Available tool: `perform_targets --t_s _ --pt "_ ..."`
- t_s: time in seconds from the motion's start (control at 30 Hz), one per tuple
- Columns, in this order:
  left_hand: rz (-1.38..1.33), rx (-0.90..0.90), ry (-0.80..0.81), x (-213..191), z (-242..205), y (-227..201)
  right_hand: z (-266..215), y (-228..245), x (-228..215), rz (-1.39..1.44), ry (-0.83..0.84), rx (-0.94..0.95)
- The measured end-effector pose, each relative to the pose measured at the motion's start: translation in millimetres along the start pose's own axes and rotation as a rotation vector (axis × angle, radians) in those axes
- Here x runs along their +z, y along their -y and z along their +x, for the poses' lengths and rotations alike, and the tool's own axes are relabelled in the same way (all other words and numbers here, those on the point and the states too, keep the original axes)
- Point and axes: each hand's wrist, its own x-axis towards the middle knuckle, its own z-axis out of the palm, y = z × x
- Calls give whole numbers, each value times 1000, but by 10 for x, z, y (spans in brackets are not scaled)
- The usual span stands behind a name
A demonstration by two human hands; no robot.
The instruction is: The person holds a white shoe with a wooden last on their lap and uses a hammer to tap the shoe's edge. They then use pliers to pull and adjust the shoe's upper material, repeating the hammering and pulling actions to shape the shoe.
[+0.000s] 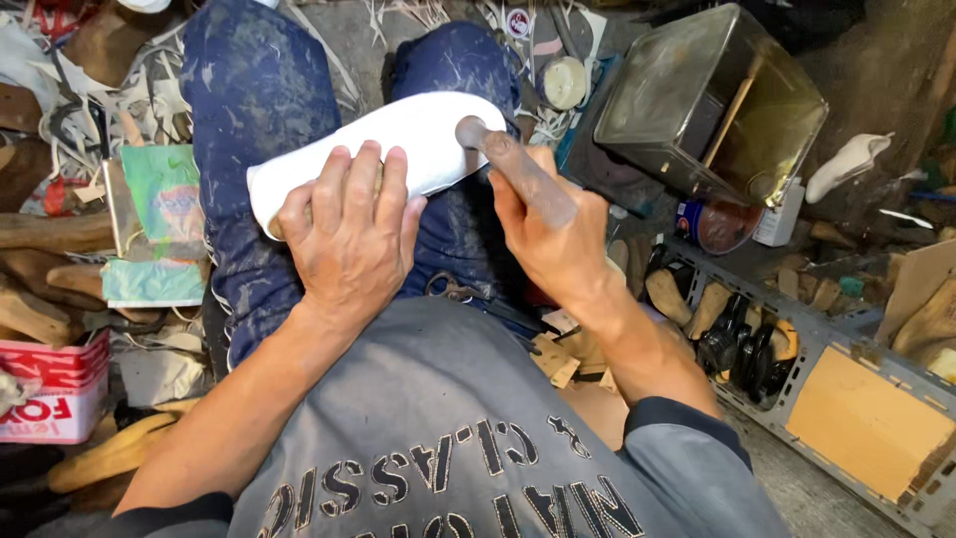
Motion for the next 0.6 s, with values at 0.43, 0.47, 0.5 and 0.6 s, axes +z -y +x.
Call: perform_targets --t_s 0.43,0.47,0.5,0.6 --pt "68 -26 240 -133 -3 -12 196 117 -181 70 -59 -102" --pt "51 -25 239 -130 -2 -19 170 101 -131 8 71 -10" --pt "28 -10 237 -129 14 -11 134 97 -87 -59 192 92" --pt "72 1 230 -155 28 -16 379 243 -301 -3 164 83"
